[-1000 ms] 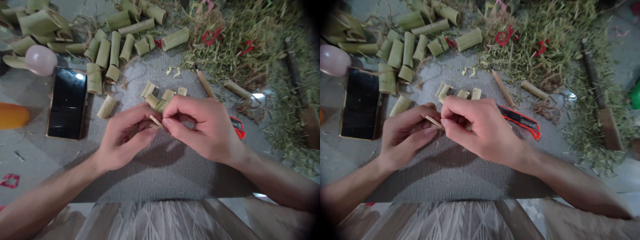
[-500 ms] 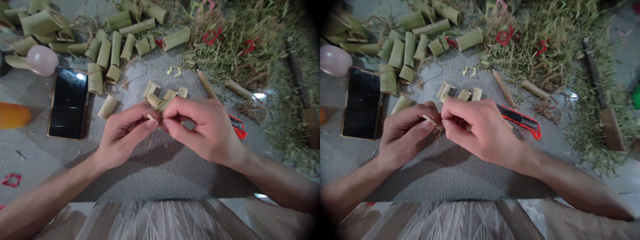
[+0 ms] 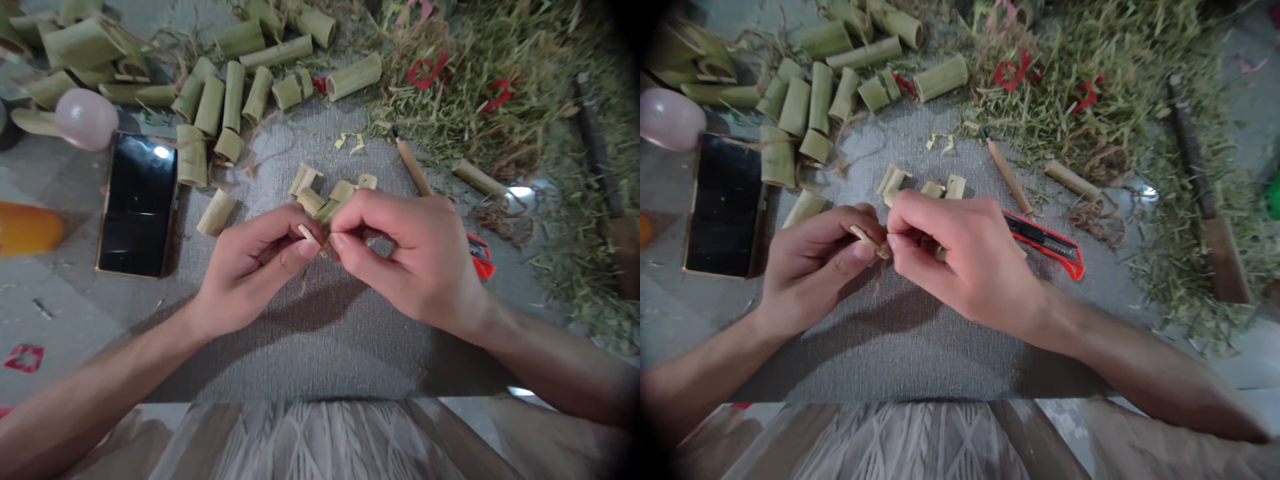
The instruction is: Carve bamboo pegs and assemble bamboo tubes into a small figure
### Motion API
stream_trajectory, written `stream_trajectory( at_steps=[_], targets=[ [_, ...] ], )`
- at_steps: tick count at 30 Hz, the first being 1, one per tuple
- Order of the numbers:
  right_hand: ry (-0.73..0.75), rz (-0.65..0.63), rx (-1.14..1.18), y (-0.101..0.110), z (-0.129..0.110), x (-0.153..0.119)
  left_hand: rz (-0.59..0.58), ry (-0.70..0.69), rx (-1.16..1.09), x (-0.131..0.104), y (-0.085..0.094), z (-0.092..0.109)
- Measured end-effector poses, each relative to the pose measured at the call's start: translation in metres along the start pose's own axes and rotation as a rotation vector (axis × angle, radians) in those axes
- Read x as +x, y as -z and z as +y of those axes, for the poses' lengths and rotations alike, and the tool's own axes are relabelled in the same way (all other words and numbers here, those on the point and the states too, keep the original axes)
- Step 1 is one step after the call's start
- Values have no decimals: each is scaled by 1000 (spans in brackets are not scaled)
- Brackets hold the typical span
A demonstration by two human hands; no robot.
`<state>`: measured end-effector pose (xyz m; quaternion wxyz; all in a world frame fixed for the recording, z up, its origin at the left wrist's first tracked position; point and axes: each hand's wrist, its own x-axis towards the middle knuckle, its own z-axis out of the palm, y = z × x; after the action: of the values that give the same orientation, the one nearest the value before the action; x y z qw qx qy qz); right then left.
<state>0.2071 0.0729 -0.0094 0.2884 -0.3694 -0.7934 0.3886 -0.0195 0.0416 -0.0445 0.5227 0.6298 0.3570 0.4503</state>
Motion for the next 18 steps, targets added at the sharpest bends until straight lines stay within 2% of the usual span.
stream_trajectory(
  at_steps=[6, 12, 18],
  targets=[
    [3, -31, -15, -1, 3, -3, 39, 27, -21, -3, 0, -7],
    [-14, -71, 11, -1, 1, -1, 18, -24, -66, -2, 1, -13],
    [-8, -99, 39, 0, 0, -1, 26, -1, -84, -4, 2, -13]
  ],
)
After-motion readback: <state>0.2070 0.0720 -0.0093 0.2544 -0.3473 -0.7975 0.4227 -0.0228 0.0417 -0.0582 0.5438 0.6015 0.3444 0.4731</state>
